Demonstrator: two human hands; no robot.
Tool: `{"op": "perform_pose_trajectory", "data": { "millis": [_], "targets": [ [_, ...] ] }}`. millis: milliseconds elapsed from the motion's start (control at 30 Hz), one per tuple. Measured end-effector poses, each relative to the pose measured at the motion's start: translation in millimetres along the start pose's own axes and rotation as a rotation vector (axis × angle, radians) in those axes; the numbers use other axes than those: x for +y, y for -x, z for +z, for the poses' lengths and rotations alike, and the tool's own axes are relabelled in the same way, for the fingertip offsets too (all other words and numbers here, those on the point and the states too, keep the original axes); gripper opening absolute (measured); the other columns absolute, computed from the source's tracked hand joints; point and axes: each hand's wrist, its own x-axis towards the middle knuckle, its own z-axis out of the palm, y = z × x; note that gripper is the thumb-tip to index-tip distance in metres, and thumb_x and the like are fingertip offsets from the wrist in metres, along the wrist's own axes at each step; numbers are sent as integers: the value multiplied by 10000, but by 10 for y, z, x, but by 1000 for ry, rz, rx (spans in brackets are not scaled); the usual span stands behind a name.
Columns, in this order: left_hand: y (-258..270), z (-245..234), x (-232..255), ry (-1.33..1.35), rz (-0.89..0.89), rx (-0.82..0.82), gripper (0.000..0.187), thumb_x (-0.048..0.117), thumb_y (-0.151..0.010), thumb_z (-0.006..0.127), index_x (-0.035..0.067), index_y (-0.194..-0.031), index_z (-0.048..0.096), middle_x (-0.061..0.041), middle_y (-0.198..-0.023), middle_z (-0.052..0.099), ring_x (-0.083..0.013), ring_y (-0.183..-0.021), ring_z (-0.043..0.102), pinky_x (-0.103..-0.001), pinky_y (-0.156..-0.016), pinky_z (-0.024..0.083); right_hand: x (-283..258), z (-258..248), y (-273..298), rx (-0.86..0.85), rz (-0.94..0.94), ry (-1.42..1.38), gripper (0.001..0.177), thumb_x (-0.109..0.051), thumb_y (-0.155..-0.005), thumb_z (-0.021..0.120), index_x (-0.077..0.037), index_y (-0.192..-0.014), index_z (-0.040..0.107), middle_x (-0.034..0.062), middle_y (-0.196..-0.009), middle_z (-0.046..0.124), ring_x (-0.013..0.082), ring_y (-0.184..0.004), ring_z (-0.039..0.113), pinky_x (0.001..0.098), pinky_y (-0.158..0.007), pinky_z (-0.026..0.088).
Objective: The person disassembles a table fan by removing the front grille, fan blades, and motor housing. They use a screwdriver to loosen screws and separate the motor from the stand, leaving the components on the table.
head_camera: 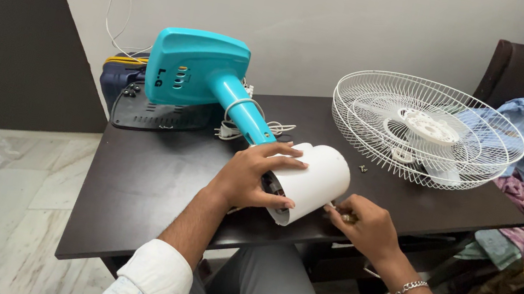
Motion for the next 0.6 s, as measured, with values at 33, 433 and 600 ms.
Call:
{"op": "perform_pose_trajectory", "data": {
  "millis": [33,433,600],
  "targets": [
    [-1,0,-3,-1,2,1,643,494,-710,874,206,-1266,729,-65,-1386,654,-328,-1387,574,-475,-1099,506,-17,4,-3,14,4,11,303,-265,-795,915,-69,-800,684,41,-779,725,170,-635,733,304,-595,598],
    [-15,-15,26,-13,-19,-9,648,516,-698,874,209,-1252,740,-54,-1378,666,-315,-1371,593,-464,-1081,524,-102,-69,-18,47,-87,-17,275,-239,-764,907,-73,-813,694,50,-810,723,203,-695,740,322,-628,607],
    [-26,-28,20,-21,-17,-16,678,554,-676,875,215,-1248,739,-45,-1364,671,-307,-1362,601,-457,-1049,545,-107,-64,-29,103,-171,-102,367,-265,-714,902,-46,-884,662,62,-858,714,184,-706,744,301,-616,622]
  ]
}}
